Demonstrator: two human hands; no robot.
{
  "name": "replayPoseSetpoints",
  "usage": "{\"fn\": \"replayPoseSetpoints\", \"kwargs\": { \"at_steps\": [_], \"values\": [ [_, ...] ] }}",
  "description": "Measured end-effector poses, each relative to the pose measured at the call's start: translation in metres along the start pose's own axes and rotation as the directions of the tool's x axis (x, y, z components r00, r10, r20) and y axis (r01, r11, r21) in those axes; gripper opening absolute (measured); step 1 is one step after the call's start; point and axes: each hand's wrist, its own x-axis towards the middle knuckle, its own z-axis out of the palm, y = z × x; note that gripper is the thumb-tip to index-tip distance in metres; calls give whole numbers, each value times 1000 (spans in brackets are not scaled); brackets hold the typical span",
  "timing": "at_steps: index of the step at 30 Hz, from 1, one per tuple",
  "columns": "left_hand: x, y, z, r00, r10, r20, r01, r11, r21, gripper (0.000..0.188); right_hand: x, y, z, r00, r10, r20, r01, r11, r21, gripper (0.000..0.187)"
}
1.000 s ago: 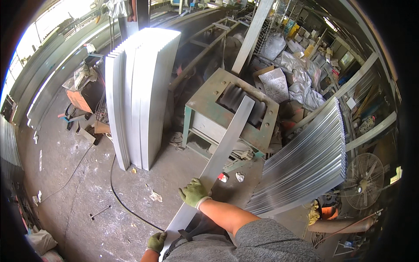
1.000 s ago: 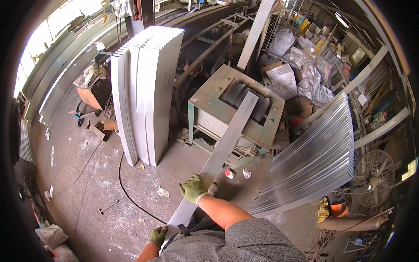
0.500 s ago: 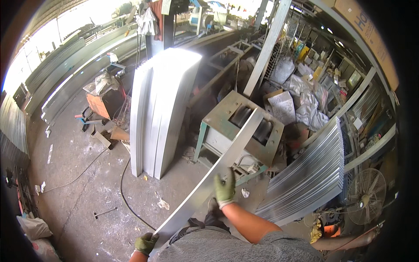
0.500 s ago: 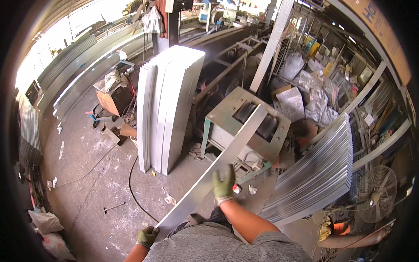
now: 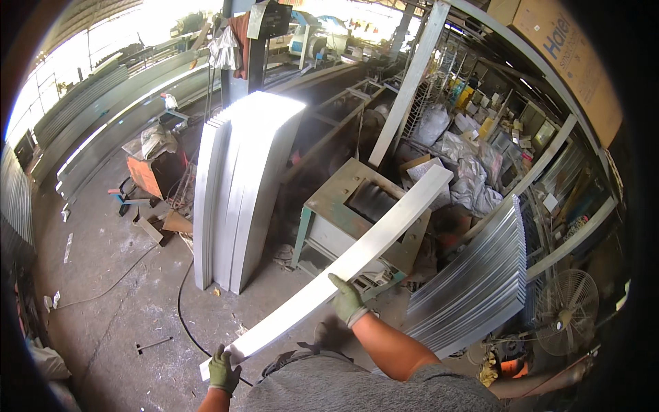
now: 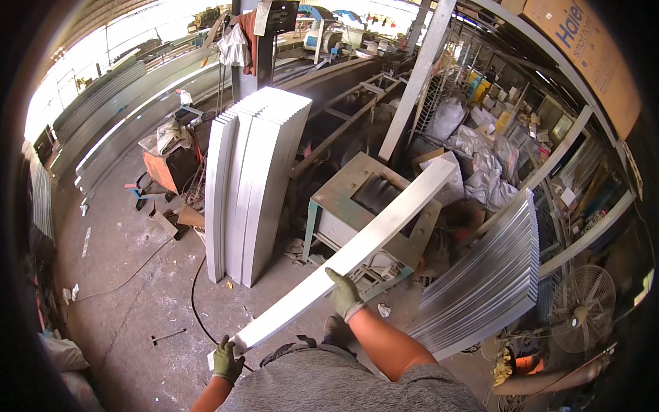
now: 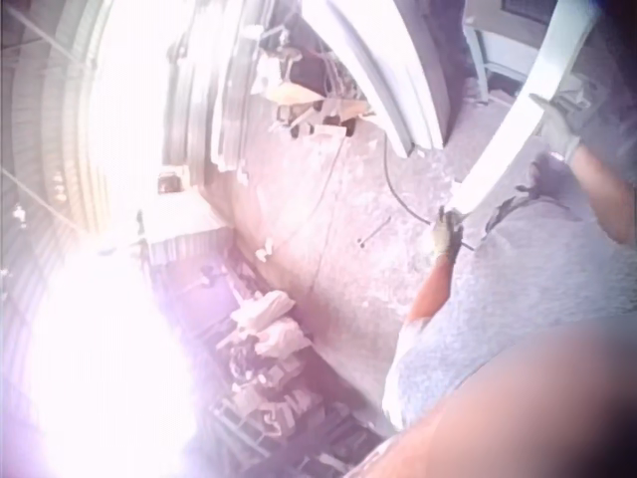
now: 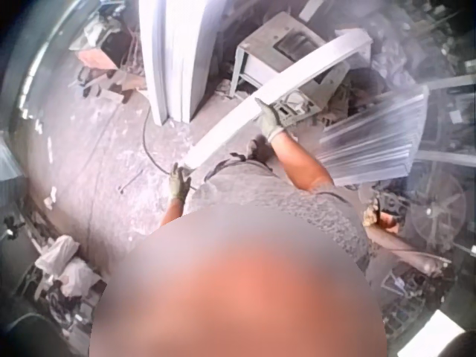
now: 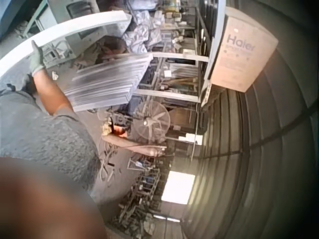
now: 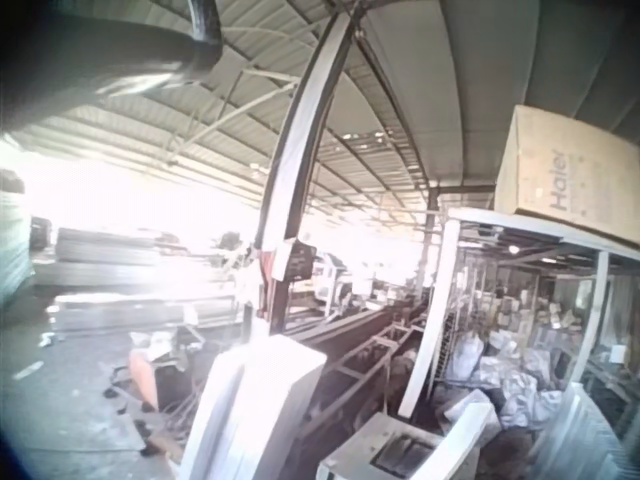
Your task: The person feeds long, flat metal sheets into a roller machine, one at a time, and stacks the processed sheets upright. The person repeats this cycle throughout the clip, handling each sheet with gloved hands.
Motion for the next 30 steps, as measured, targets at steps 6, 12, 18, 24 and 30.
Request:
{"fn": "replayPoseSetpoints", "kwargs": {
  "at_steps": [6,12,18,24,30],
  "values": [
    [114,104,-42,980,192,-51,-199,941,-275,74,-7,26,2,985,-171,21,152,800,-580,35],
    [240,271,-115,865,421,-272,-497,792,-355,112,20,35,15,975,65,214,88,769,-634,49],
    [313,348,-140,959,47,-278,-218,748,-626,128,46,46,8,944,118,308,111,766,-634,37],
    [334,342,-152,911,-24,-412,-222,813,-538,92,95,28,-12,771,385,507,227,578,-784,45],
    [319,266,-210,877,-176,-448,-128,811,-571,77,141,30,-118,826,472,307,-23,572,-820,59]
  ]
}}
